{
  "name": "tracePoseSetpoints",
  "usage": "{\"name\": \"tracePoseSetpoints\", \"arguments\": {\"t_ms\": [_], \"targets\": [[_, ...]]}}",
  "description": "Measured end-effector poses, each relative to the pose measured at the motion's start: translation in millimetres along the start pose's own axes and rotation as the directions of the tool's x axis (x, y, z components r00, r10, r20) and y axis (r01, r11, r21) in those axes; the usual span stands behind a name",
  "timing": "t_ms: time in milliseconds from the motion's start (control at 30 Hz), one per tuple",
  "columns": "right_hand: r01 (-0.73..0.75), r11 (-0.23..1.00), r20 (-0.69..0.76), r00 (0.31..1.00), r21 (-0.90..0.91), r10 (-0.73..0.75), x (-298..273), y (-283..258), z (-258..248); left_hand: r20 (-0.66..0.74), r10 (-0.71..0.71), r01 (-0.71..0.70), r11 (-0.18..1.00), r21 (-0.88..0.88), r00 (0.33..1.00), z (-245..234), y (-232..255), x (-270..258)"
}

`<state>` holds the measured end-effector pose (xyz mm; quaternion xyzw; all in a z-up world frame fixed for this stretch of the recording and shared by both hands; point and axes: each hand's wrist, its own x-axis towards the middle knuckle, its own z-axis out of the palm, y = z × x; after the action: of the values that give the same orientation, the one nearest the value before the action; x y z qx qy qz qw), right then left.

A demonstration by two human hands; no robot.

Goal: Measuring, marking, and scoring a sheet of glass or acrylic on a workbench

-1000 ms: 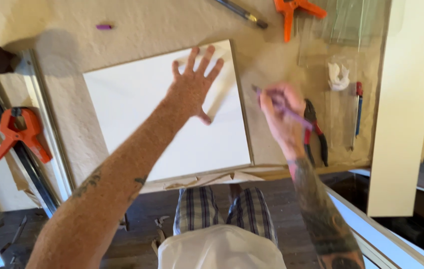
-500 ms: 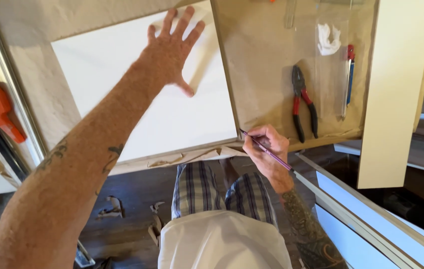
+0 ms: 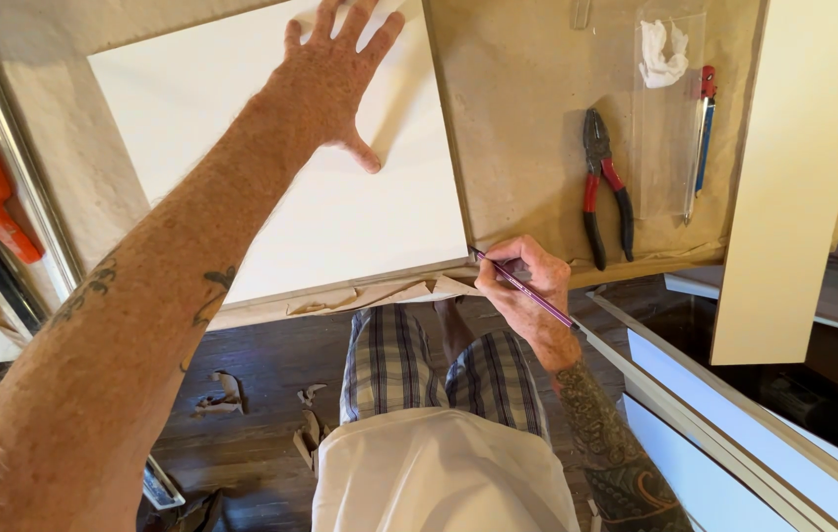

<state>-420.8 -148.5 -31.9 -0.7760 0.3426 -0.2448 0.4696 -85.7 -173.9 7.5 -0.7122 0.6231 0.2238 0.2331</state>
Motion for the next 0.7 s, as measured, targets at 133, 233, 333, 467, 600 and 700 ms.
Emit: {"name": "tracePoseSetpoints", "arguments": {"t_ms": [133,233,333,467,600,700], "targets": [[-0.005,1.0,-0.004,1.0,-0.01,0.005,0.1,-0.7,1.6,0.008,-0.008,0.008,1.0,-0.004,1.0,-2.6,0.5,-0.7],[0.061,0.998,0.011,0.998,-0.011,-0.061,2.7,-1.7,0.2,0.037,-0.022,0.02,0.999,0.042,0.999,-4.4,1.6,-0.7],[0.108,0.994,0.016,0.994,-0.024,-0.108,5.4,-3.4,-0.8,-0.009,-0.008,0.008,1.0,0.03,1.0,-0.9,0.0,-0.5],[0.199,0.96,0.046,0.976,0.196,-0.212,-7.3,35.9,-3.5,-0.004,-0.012,0.012,1.0,-0.015,1.0,-2.0,0.3,-0.5],[0.093,0.978,0.059,0.993,0.187,-0.106,-20.2,29.1,-13.9,-0.05,0.005,-0.002,0.999,0.052,0.999,8.8,-1.3,1.3],[0.11,0.984,0.055,0.991,0.143,-0.119,-23.5,-7.8,-10.8,-0.171,0.025,0.0,0.99,0.143,0.985,23.2,-6.3,8.6]]}}
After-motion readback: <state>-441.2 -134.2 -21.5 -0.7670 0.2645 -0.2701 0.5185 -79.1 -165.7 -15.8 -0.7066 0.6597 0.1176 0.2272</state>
